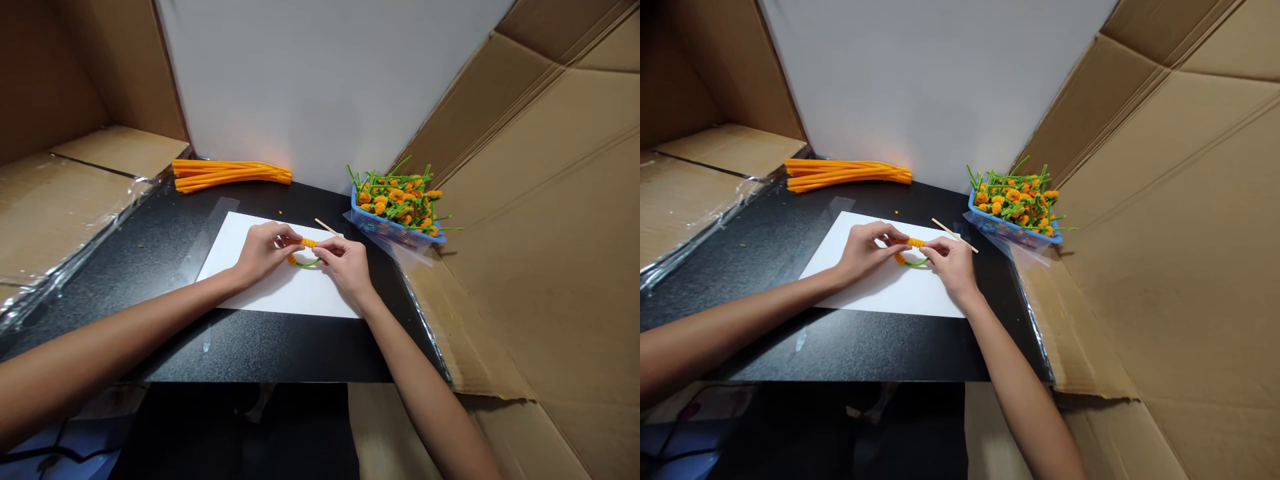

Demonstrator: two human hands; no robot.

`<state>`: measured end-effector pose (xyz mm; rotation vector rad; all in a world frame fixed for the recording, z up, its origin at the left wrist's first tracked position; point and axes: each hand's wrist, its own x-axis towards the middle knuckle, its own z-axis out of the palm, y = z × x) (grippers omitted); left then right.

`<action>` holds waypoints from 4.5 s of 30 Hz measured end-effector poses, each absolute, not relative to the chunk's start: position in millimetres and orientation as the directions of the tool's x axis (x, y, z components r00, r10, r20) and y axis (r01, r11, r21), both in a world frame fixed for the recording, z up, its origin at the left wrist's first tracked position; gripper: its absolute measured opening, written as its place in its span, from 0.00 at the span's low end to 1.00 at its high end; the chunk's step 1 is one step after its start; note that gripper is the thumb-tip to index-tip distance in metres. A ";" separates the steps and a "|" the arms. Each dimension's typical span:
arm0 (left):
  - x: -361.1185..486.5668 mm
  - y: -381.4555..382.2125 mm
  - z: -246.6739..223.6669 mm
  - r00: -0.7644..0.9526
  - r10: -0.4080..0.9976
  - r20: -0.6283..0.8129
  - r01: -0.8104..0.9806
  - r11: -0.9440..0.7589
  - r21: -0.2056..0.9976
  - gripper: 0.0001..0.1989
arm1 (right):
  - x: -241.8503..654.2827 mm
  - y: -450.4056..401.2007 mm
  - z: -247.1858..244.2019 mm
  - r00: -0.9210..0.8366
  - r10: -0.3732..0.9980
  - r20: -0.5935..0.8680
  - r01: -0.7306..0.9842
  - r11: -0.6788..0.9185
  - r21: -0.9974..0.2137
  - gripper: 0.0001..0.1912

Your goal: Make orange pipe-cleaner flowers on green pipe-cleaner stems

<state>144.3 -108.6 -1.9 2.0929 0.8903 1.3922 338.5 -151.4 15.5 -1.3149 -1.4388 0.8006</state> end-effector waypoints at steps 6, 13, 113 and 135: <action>143.8 -111.9 1.5 0.335 0.684 0.648 0.242 -0.727 0.643 0.06 | 336.5 -152.4 12.2 0.087 0.970 0.226 0.298 0.191 -0.935 0.09; 146.8 -106.9 3.4 0.262 0.843 0.471 0.200 -0.524 0.828 0.15 | 338.4 -150.0 18.7 0.179 0.960 0.217 0.271 0.163 -0.949 0.11; 148.2 -114.0 2.2 0.567 0.562 0.602 0.655 -0.751 0.084 0.11 | 330.7 -156.6 13.6 -0.162 0.856 0.491 0.585 0.484 -0.651 0.10; 139.4 -93.9 -5.5 0.367 0.727 0.581 0.514 -0.679 0.524 0.13 | 348.1 -146.1 11.6 -0.006 0.961 0.275 0.628 0.218 -0.747 0.11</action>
